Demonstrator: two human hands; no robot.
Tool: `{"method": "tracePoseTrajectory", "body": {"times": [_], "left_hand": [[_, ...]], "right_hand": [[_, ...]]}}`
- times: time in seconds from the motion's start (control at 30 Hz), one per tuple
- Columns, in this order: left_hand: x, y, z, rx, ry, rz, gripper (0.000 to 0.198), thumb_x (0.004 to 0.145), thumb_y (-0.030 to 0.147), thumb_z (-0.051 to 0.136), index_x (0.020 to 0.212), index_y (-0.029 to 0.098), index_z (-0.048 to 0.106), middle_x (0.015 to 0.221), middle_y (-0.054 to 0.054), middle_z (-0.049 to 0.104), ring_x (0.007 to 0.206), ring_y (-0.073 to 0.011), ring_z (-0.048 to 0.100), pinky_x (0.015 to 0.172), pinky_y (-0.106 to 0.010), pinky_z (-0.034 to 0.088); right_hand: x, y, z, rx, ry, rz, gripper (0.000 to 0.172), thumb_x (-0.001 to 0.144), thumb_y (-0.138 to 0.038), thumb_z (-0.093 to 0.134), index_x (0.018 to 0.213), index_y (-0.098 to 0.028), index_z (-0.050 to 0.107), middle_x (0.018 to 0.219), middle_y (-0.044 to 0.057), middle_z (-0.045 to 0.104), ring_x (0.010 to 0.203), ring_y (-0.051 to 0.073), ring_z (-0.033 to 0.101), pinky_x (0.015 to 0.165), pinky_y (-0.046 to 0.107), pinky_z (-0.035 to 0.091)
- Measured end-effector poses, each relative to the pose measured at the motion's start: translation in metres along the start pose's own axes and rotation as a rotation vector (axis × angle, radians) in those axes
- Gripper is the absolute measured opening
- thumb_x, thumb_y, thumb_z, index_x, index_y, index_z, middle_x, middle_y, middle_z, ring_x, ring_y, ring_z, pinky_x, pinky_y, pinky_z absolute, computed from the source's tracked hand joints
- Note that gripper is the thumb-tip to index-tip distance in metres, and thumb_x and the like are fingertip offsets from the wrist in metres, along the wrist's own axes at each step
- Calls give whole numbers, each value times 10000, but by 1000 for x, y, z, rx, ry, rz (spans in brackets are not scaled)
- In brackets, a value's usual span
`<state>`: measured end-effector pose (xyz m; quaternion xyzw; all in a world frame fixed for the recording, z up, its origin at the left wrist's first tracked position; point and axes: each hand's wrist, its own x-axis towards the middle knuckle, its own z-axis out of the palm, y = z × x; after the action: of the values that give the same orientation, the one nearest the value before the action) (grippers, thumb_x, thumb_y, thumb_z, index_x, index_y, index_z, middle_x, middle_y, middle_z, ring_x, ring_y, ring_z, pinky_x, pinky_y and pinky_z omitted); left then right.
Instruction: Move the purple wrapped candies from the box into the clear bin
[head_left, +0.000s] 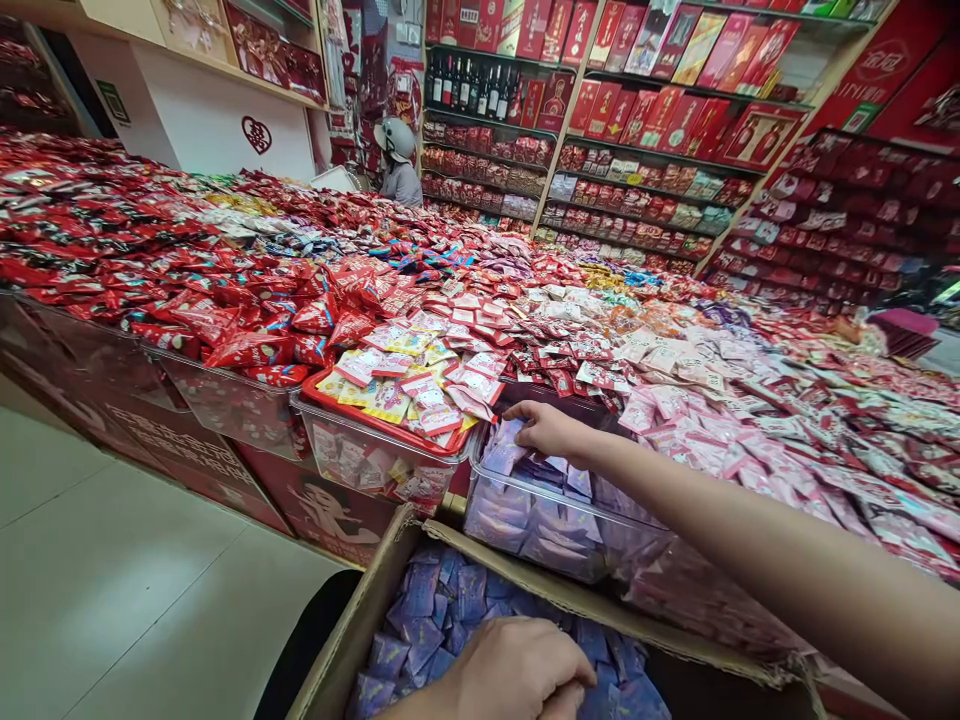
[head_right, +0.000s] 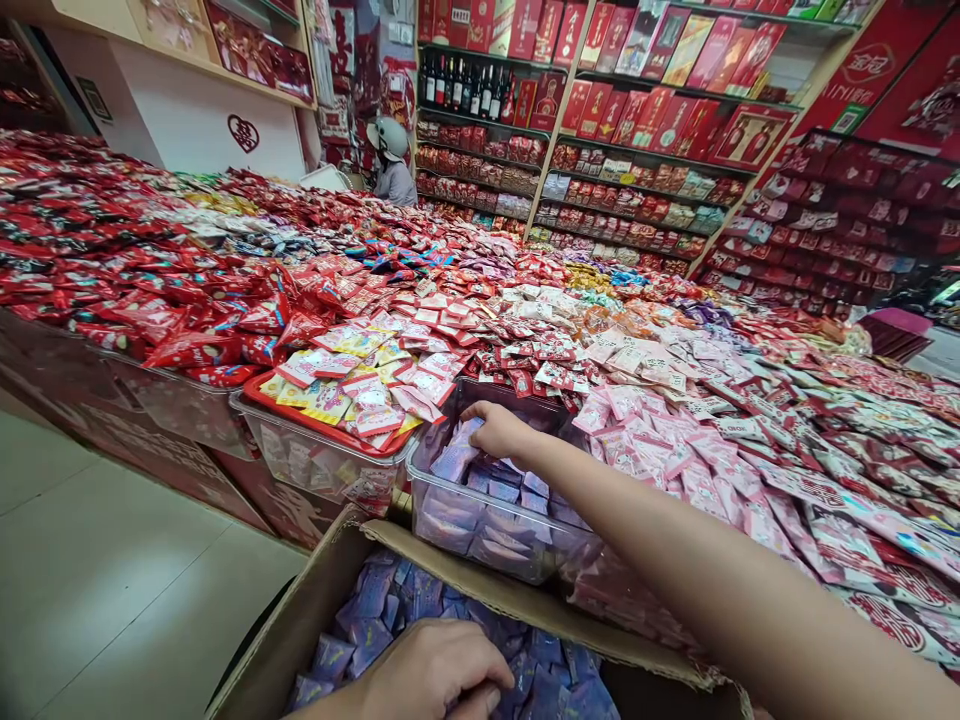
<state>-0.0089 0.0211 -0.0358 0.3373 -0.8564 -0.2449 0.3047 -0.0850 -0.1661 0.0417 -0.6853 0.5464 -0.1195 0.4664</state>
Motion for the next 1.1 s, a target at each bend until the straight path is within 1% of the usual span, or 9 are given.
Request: {"method": "tracePoseTrajectory", "body": {"times": [0.2, 0.4, 0.53, 0.63, 0.7, 0.8, 0.9, 0.97, 1.1], "left_hand": [[0, -3, 3, 52, -70, -4, 174, 684, 106, 545, 833, 158, 620, 730, -25, 669, 662, -140, 623, 633, -177, 483], [-1, -7, 5, 77, -114, -9, 173, 698, 115, 542, 849, 167, 609, 754, -17, 671, 685, -137, 625, 653, -177, 484], [1, -9, 6, 105, -147, -12, 174, 686, 88, 566, 836, 165, 612, 756, -8, 678, 684, -120, 626, 663, -153, 477], [1, -8, 5, 130, -181, -9, 161, 688, 94, 588, 829, 167, 613, 759, -1, 681, 681, -110, 624, 665, -138, 473], [1, -7, 4, 142, -187, -5, 152, 692, 100, 592, 825, 170, 610, 761, 3, 681, 688, -108, 623, 667, -135, 471], [2, -6, 2, 146, -191, -4, 136, 702, 116, 592, 823, 176, 607, 764, 12, 680, 690, -104, 621, 669, -132, 468], [3, -5, 0, 155, -215, -4, 117, 711, 138, 596, 819, 180, 610, 766, 18, 681, 684, -99, 622, 671, -125, 464], [3, -4, 0, 168, -233, 1, 99, 724, 159, 593, 819, 182, 610, 768, 19, 682, 683, -99, 624, 672, -126, 463], [1, -4, 1, 192, -256, 4, 84, 755, 209, 573, 833, 201, 604, 771, 25, 680, 689, -98, 624, 662, -130, 462]], "right_hand": [[-18, 4, -7, 245, 43, 142, 188, 719, 19, 471, 812, -145, 477, 530, -44, 515, 429, 63, 524, 473, 214, 506], [-31, 5, -7, 379, 41, 259, 176, 684, -14, 576, 714, -145, 463, 513, -42, 550, 432, 61, 543, 446, 172, 497], [-29, 9, 1, 362, 16, 336, 199, 655, -42, 622, 616, -147, 458, 462, -27, 567, 414, 73, 548, 404, 154, 473], [-26, 12, 8, 307, 0, 385, 251, 631, -44, 636, 524, -154, 438, 350, -44, 507, 300, 63, 465, 307, 139, 392], [-25, 13, 11, 289, -10, 397, 258, 629, -13, 614, 517, -162, 434, 312, -63, 473, 264, 60, 428, 284, 139, 359], [-26, 12, 10, 288, -29, 401, 255, 635, 41, 563, 545, -163, 439, 313, -73, 473, 272, 59, 436, 291, 128, 348], [-27, 9, 5, 290, -80, 416, 251, 663, 42, 525, 536, -153, 431, 341, -62, 495, 297, 53, 462, 320, 122, 370], [-26, 9, 3, 289, -121, 429, 239, 689, 25, 501, 537, -146, 434, 380, -50, 525, 335, 54, 497, 371, 129, 418], [-20, 13, 5, 229, -236, 472, 167, 703, -26, 518, 573, -127, 492, 434, -19, 575, 381, 76, 539, 433, 166, 473]]}}
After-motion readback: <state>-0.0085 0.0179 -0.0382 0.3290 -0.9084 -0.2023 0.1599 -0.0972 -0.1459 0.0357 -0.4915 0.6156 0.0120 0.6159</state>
